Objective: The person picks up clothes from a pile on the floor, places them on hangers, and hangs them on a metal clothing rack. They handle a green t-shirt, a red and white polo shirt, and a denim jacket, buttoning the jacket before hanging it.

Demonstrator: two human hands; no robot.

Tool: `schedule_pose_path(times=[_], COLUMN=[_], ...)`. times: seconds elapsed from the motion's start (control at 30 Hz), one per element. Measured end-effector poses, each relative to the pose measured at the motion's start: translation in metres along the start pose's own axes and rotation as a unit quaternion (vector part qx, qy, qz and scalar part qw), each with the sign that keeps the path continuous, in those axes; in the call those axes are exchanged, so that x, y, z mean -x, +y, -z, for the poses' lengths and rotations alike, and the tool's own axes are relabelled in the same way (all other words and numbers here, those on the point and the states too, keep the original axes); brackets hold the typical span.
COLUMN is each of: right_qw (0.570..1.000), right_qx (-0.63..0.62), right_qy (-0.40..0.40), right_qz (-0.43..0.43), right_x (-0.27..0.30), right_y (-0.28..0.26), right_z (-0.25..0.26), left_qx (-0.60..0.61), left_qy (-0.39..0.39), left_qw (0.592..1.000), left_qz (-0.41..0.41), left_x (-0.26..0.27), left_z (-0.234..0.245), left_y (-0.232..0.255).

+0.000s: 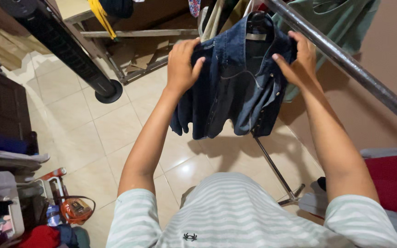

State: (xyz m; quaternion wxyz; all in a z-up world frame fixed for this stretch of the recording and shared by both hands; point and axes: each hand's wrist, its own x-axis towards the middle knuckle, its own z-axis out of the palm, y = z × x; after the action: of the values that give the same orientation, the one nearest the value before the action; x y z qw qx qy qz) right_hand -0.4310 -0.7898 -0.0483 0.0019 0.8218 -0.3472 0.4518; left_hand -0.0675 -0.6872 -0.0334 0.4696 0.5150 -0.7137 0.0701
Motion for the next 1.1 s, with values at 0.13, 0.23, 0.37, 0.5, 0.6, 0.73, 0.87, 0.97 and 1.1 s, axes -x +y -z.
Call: schedule_pose_path(times=[0.13, 0.23, 0.37, 0.5, 0.6, 0.73, 0.87, 0.97, 1.1], right_qw=[0.988, 0.966, 0.920, 0.857, 0.885, 0.928, 0.934, 0.949, 0.940], right_qx=[0.106, 0.164, 0.232, 0.321, 0.266, 0.125, 0.112, 0.091, 0.157], right_qy=[0.032, -0.038, -0.190, -0.300, -0.311, -0.216, -0.168, -0.181, -0.117], right_qz=[0.111, 0.198, 0.253, 0.269, 0.221, 0.277, 0.295, 0.241, 0.278], right_x=[0.006, 0.002, -0.013, -0.031, -0.045, -0.055, -0.056, -0.054, -0.053], right_y=[-0.021, -0.027, -0.027, -0.013, -0.005, -0.009, -0.020, -0.024, -0.027], right_z=[0.005, 0.007, 0.002, 0.006, 0.022, 0.033, 0.036, 0.039, 0.041], left_qx=[-0.114, -0.309, -0.323, -0.444, -0.313, -0.187, -0.215, -0.189, -0.220], left_qy=[-0.006, -0.052, -0.112, -0.240, -0.202, -0.093, -0.164, -0.223, -0.222], left_qw=[0.987, 0.912, 0.873, 0.807, 0.879, 0.924, 0.920, 0.925, 0.915], left_qz=[-0.112, -0.265, -0.348, -0.308, -0.298, -0.320, -0.285, -0.241, -0.257], left_x=[-0.002, -0.011, -0.027, -0.045, -0.056, -0.066, -0.069, -0.068, -0.063], left_z=[-0.015, -0.045, -0.087, -0.097, -0.081, -0.066, -0.066, -0.073, -0.078], left_y=[0.022, 0.031, 0.037, 0.039, 0.043, 0.056, 0.061, 0.060, 0.060])
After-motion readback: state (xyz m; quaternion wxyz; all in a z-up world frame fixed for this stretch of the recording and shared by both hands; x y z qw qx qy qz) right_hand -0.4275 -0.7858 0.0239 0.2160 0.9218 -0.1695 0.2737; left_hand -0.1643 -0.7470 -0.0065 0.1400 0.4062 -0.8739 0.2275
